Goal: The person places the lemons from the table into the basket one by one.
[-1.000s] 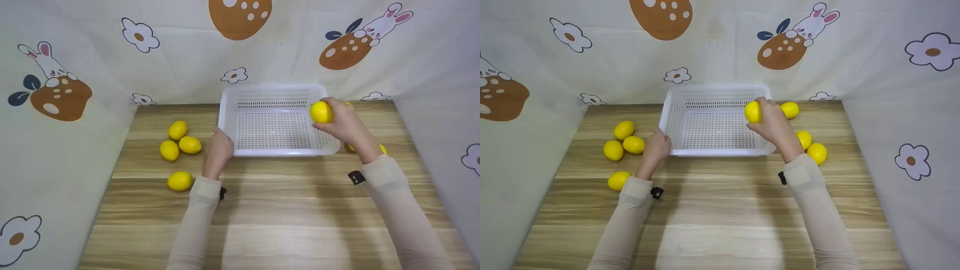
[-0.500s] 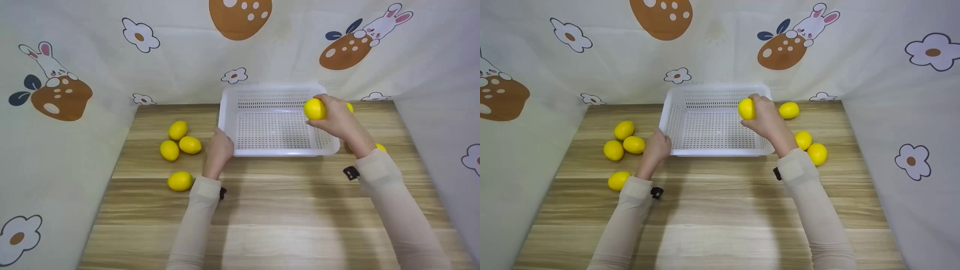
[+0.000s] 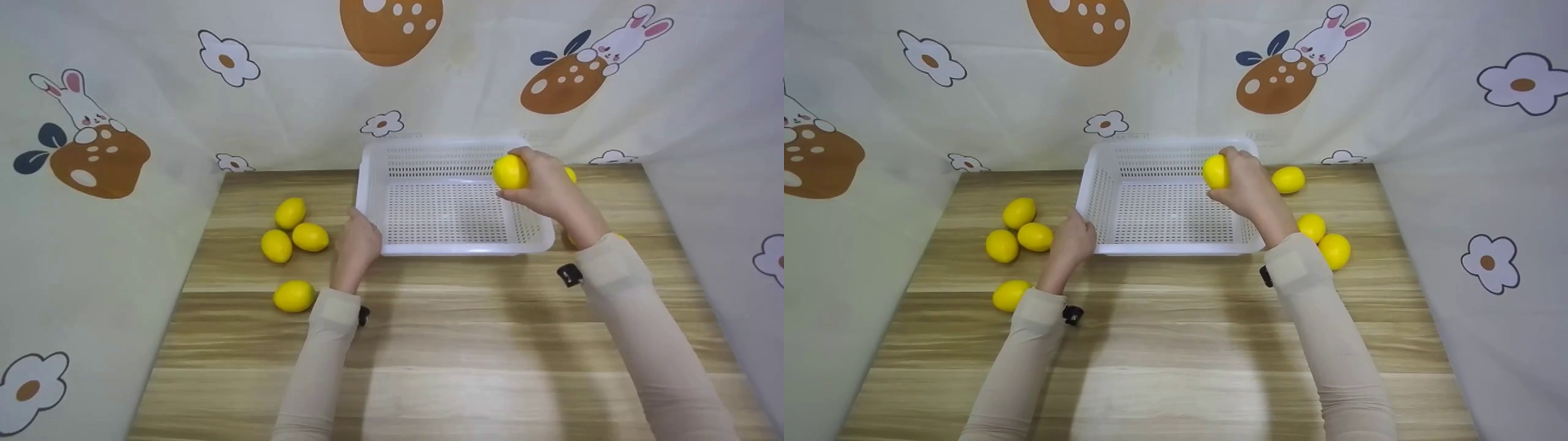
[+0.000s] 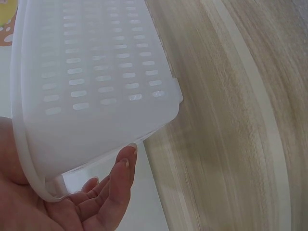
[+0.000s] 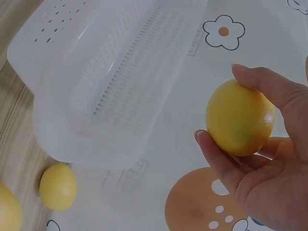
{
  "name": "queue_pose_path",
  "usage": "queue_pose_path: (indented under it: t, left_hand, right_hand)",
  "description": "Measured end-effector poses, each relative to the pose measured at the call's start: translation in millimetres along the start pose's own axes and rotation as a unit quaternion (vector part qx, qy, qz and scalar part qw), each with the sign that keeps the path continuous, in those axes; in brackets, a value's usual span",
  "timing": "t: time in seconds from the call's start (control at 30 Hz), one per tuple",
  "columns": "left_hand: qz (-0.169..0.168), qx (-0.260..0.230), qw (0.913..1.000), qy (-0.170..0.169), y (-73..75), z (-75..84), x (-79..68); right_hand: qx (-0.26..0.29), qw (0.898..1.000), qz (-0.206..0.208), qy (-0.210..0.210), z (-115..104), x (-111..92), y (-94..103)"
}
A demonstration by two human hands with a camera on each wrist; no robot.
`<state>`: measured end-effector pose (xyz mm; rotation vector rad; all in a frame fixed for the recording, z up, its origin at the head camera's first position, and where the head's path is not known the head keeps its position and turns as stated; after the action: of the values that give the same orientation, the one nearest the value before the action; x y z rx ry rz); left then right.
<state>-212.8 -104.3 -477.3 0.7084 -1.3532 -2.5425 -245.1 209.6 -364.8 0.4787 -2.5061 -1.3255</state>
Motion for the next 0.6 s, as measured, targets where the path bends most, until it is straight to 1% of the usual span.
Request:
queue_pose_path:
  t: [0.37, 0.5, 0.6]
  left_hand:
    - [-0.003, 0.006, 1.0, 0.006, 0.4, 0.1, 0.1]
    - [0.014, 0.011, 0.9998, -0.009, 0.8, 0.0, -0.6]
    - [0.019, 0.015, 0.9996, -0.014, 0.8, 0.8, -1.1]
  right_hand:
    - [0.004, 1.0, -0.01, -0.01, -1.0, 6.1, 0.1]
    - [-0.002, 1.0, -0.013, -0.007, -0.9, 8.0, -0.8]
    - [-0.003, 1.0, -0.013, -0.007, -1.1, 8.9, -1.2]
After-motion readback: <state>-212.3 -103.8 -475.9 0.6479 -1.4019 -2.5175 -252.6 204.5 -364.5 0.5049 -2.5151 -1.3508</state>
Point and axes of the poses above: each hand's wrist, its own x-axis towards the middle knuckle, its own y-axis out of the back of the hand, z = x × y, the point moved 3 cm from there along x, towards the middle knuckle, and after that the axes turned 10 degrees about y, right-handed, at the moved point
